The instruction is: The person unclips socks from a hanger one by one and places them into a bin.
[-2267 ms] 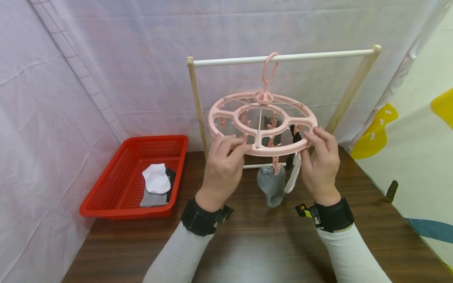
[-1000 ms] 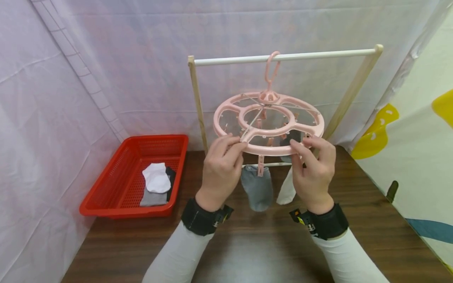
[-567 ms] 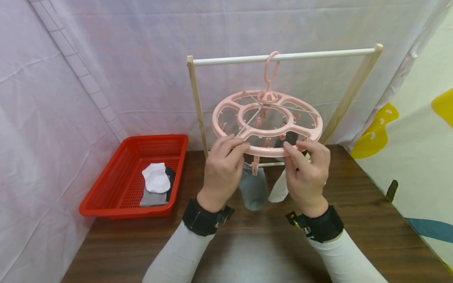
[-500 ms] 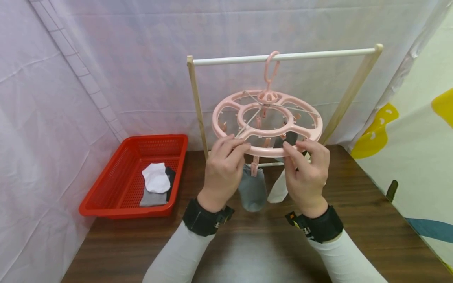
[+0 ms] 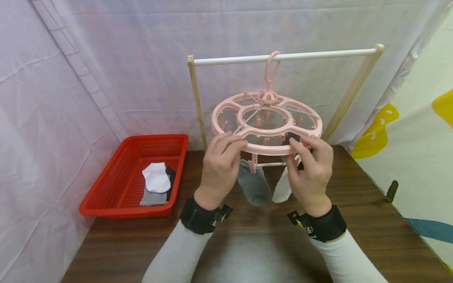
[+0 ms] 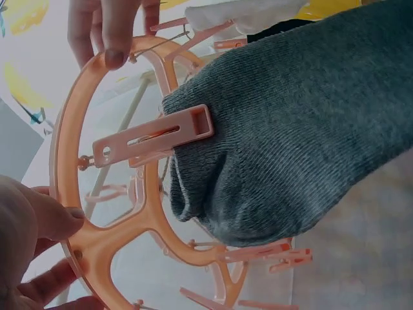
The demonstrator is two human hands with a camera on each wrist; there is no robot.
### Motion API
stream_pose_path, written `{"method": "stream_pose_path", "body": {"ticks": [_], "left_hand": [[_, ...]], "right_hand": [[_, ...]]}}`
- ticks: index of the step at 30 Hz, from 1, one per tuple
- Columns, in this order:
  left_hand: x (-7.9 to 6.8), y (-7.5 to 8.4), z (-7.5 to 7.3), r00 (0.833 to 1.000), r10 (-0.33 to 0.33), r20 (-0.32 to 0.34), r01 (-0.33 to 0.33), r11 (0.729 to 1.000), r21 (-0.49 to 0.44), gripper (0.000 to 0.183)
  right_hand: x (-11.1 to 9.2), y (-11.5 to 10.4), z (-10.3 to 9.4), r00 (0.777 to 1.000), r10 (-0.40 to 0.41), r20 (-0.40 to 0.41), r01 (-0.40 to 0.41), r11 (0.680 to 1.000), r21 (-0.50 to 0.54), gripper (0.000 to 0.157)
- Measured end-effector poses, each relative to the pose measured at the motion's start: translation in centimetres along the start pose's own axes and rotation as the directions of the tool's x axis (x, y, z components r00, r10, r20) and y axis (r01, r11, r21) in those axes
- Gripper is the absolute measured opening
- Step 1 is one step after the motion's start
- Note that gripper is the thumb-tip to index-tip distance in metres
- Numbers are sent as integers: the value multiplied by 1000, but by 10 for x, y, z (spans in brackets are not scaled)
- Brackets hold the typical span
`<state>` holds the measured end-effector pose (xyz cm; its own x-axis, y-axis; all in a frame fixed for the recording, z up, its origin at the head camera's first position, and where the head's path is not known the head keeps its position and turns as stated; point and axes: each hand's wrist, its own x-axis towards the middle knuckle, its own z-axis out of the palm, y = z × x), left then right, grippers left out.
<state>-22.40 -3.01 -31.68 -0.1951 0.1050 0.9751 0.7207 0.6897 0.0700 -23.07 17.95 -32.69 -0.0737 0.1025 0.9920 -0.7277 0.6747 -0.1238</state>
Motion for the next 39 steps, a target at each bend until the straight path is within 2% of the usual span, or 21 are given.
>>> {"method": "stream_pose_path", "body": {"ticks": [6,13,18,22,27,31,34,36,38,39], "left_hand": [[2,-7,-4,1000,-1,-16,0,999,-54,16],[3,-11,-8,1000,-25,-10,24,997,-73,14],[1,-13,-6,999,-31,-9,30,997,-71,16],[-2,-12,-5,1000,-17,-2,17,1000,-18,18],[-11,-7,-4,1000,-5,-23,5,1000,9,28],[-28,-7,-1,997,-9,-78,8,1000,-3,37],[-42,-10,2,994,-51,-97,49,999,-23,46],[-51,-12,5,990,-115,-83,109,992,-70,53],[-59,-13,9,978,-205,-31,199,970,-139,61],[-63,-14,12,966,-259,11,256,948,-191,64]], "right_hand": [[2,6,-4,999,32,3,-32,999,-3,19],[1,14,-5,999,48,13,-48,999,-10,18],[0,17,-5,998,50,23,-49,999,-13,17],[-1,20,-5,999,47,11,-47,999,-11,17],[-1,20,-5,998,64,-5,-64,998,-19,16],[2,14,-5,994,110,10,-110,994,-12,17],[4,10,-5,990,136,25,-136,991,-9,18],[3,12,-5,990,140,32,-140,990,-13,19],[1,16,-5,989,143,32,-143,990,-18,20],[0,18,-5,989,145,32,-145,989,-21,21]]}}
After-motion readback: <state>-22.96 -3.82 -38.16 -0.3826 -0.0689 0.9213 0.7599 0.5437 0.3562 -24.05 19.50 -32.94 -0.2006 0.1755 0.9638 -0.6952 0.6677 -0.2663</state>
